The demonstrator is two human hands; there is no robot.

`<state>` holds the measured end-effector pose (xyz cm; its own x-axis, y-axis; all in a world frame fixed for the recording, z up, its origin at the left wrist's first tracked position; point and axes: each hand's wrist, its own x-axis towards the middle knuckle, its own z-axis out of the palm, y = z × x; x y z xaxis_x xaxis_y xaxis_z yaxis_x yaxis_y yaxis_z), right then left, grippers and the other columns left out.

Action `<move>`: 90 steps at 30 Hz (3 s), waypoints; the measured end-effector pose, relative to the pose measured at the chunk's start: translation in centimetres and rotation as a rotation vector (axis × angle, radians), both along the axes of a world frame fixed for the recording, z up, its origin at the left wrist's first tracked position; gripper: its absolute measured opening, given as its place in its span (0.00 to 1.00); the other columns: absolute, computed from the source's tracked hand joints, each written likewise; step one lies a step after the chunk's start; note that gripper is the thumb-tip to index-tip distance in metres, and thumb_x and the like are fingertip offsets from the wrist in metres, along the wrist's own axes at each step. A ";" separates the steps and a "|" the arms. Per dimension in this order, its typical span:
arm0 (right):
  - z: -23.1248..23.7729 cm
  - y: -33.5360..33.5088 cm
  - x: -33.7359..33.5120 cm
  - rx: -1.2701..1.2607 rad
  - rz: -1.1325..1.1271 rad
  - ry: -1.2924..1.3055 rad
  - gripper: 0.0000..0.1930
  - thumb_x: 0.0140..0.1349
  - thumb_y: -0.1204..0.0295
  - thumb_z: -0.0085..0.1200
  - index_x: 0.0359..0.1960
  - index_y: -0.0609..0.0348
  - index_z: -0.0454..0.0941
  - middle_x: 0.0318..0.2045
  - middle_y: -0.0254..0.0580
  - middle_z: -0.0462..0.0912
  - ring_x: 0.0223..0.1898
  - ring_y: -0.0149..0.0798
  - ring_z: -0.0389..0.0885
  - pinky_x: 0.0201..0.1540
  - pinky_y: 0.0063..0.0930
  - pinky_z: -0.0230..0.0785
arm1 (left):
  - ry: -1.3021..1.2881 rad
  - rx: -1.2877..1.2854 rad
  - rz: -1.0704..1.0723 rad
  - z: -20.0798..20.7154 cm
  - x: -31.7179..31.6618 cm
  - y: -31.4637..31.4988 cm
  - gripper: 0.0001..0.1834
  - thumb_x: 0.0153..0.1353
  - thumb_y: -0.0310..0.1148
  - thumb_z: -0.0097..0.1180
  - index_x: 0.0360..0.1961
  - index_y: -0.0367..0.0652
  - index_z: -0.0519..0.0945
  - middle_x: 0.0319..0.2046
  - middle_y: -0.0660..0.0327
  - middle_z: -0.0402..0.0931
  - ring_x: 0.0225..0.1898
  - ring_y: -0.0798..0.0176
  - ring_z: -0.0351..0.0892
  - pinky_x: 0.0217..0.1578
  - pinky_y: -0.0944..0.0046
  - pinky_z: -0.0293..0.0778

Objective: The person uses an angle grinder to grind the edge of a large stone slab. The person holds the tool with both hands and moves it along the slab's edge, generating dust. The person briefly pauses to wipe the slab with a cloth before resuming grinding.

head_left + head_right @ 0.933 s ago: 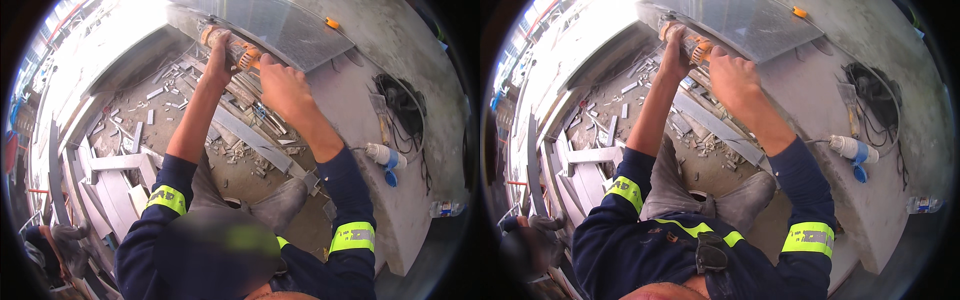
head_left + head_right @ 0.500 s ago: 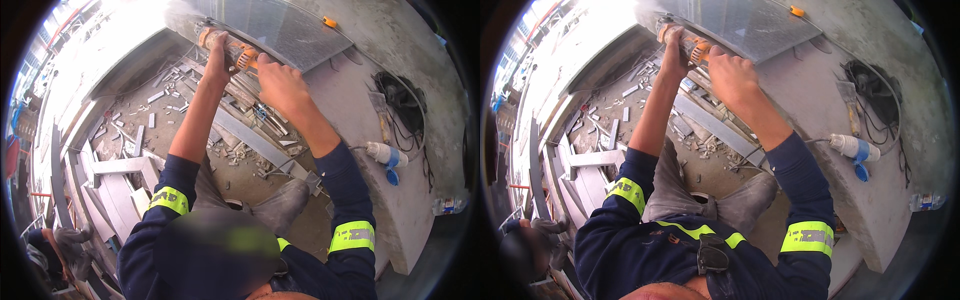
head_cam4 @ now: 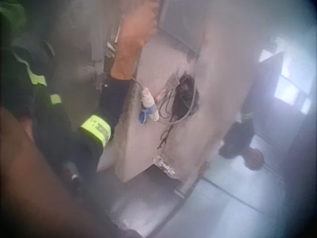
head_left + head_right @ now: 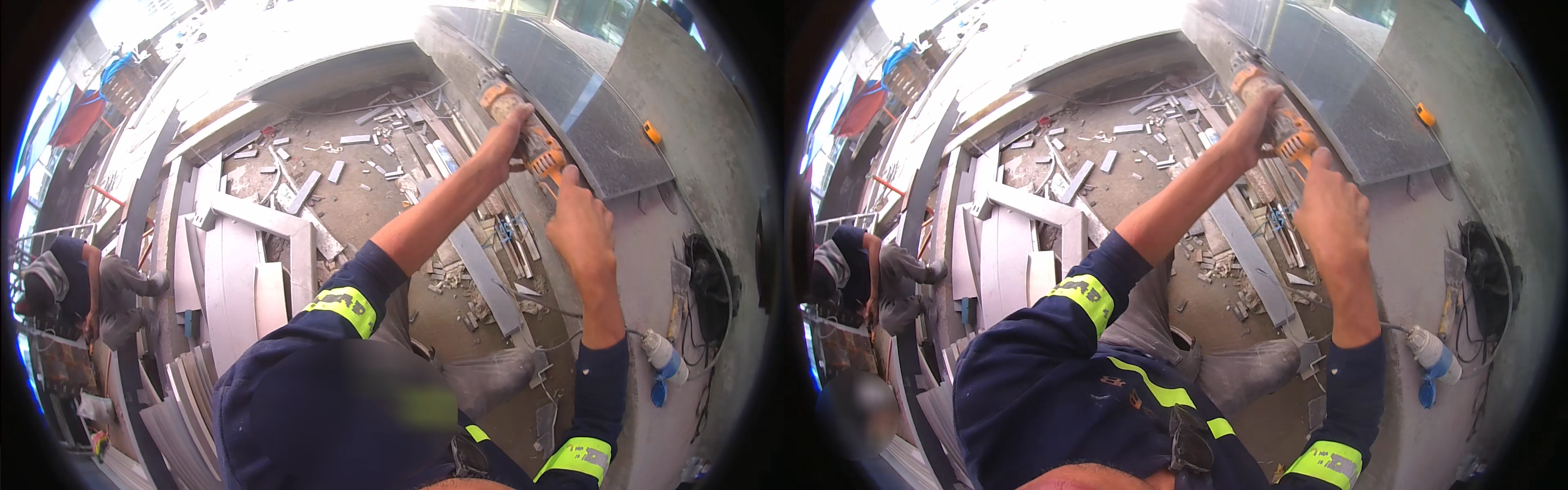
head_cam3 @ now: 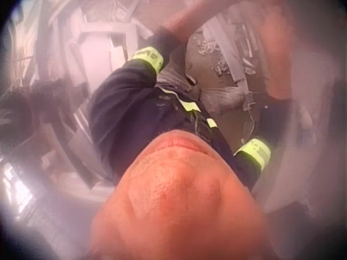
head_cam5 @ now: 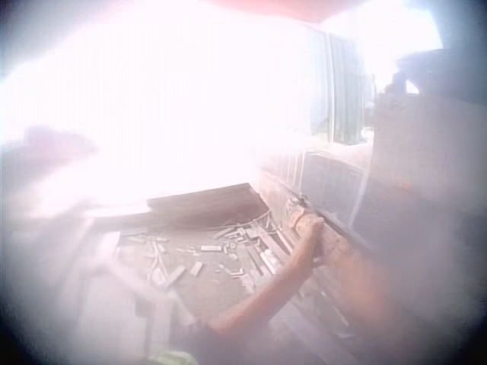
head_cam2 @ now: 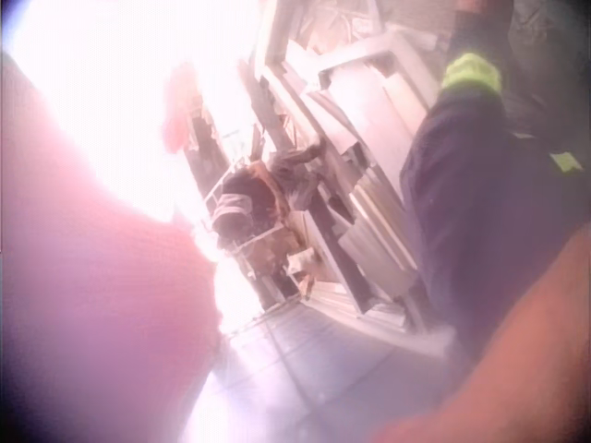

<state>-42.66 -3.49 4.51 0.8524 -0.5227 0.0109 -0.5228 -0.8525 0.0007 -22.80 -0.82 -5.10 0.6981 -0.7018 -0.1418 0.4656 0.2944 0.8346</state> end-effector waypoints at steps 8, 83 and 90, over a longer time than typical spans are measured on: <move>-0.1 -0.4 -0.1 -0.007 0.005 -0.002 0.24 0.65 0.80 0.62 0.60 0.60 0.65 0.48 0.65 0.90 0.56 0.68 0.88 0.59 0.62 0.79 | 0.005 0.038 0.037 0.6 -0.8 0.0 0.30 0.74 0.61 0.54 0.63 0.48 0.80 0.55 0.62 0.86 0.58 0.61 0.86 0.62 0.41 0.75; -1.5 -3.0 -5.4 -0.050 0.086 -0.039 0.20 0.66 0.81 0.60 0.58 0.62 0.69 0.40 0.63 0.92 0.50 0.65 0.92 0.55 0.60 0.82 | -0.005 -0.054 0.021 -0.2 -5.6 -0.5 0.30 0.75 0.58 0.56 0.67 0.50 0.77 0.57 0.62 0.86 0.58 0.59 0.87 0.57 0.47 0.82; -2.1 -3.5 -1.1 0.012 0.101 -0.073 0.20 0.64 0.81 0.59 0.56 0.62 0.68 0.43 0.66 0.91 0.52 0.68 0.91 0.56 0.64 0.80 | -0.062 -0.022 0.012 0.2 -1.6 -0.8 0.31 0.75 0.60 0.52 0.68 0.49 0.77 0.57 0.62 0.86 0.59 0.57 0.88 0.57 0.45 0.82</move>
